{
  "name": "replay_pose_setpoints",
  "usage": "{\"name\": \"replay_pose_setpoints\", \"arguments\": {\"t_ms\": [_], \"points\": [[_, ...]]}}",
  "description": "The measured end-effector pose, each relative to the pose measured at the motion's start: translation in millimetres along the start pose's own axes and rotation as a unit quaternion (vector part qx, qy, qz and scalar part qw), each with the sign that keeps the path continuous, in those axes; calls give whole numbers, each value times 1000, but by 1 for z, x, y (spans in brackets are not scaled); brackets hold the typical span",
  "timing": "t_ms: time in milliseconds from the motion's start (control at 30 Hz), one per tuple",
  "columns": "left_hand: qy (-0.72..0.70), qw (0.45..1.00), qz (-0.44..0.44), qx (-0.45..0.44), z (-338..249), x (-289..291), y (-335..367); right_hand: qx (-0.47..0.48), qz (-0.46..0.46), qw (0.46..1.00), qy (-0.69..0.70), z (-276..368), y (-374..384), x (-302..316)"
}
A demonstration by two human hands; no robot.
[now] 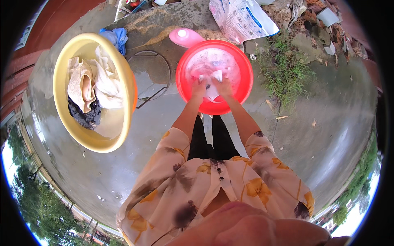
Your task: The person washes clothes by hand in basins containing soap and water, scrubs the items, and then places them on hangers to dry on a line.
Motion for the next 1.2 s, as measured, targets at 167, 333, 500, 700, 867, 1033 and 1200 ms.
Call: {"name": "replay_pose_setpoints", "arguments": {"t_ms": [167,333,500,700,867,1033,1200], "points": [[244,947,-95,-184,-84,40,-56,54,-68,986,-139,47,-19,72],[499,840,-110,-181,-60,23,-48,191,-45,919,-343,20,-23,21],[428,902,-11,-61,-39,2,15,8,42,990,-132,-35,36,-2],[509,824,-105,-225,-75,19,-29,-42,79,992,-86,0,18,16],[378,867,-42,-322,-77,23,-73,147,18,987,-62,-8,-4,53],[422,892,52,-155,-33,-6,-28,179,100,971,-119,-33,3,-7],[500,850,93,-134,-41,-31,34,-105,67,992,-31,-60,48,5]]}}
Point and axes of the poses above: each hand's wrist, its own y-axis towards the middle knuckle, its own x-axis out of the back of the hand, z = x × y, the point moved 2 cm from there along y, towards the middle knuckle, and after that the axes turned 12 degrees about y, right-handed, at the moved point
